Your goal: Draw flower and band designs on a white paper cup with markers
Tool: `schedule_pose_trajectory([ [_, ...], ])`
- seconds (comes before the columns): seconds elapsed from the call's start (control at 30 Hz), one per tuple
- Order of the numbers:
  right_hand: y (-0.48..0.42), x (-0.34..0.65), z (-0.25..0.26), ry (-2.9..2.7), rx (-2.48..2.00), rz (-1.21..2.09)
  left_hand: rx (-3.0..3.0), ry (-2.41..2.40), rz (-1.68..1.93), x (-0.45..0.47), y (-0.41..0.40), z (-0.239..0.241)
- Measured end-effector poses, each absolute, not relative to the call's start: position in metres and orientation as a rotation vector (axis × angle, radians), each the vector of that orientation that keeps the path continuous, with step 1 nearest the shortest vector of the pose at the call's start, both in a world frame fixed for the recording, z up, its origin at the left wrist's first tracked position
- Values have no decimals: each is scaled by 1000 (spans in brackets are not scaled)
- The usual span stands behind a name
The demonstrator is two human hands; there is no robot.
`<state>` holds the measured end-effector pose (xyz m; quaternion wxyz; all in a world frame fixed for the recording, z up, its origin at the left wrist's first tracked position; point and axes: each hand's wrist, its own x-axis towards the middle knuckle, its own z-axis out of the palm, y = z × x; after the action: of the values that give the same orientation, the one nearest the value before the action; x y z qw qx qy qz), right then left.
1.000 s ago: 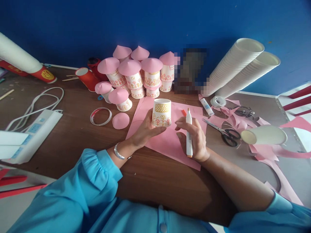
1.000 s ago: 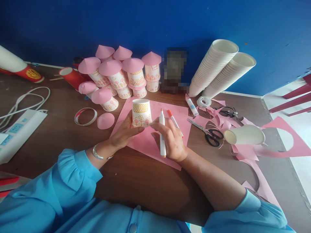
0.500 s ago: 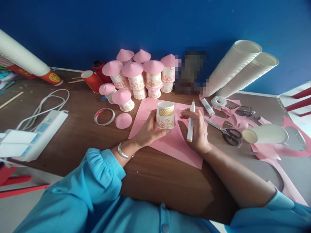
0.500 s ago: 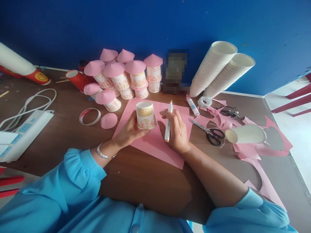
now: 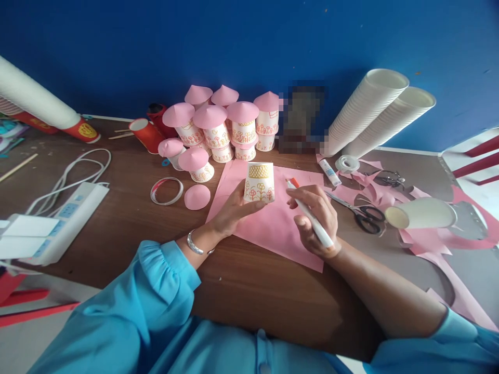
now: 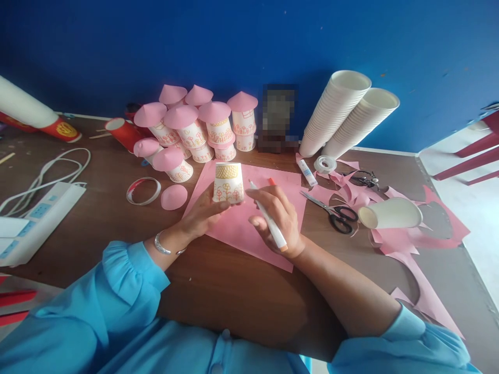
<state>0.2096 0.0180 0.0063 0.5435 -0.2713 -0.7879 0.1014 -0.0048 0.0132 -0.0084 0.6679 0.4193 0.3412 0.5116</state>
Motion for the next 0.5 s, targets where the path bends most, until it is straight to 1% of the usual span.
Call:
schedule_pose_trajectory([
  [0.17, 6, 204, 14, -1961, -561, 343, 776, 675, 1210, -2, 13, -6],
  [0.3, 8, 201, 13, -1986, -468, 300, 765, 659, 1209, -1, 12, -3],
  [0.5, 11, 203, 10, -2000, -502, 254, 779, 649, 1174, -1, 11, -1],
])
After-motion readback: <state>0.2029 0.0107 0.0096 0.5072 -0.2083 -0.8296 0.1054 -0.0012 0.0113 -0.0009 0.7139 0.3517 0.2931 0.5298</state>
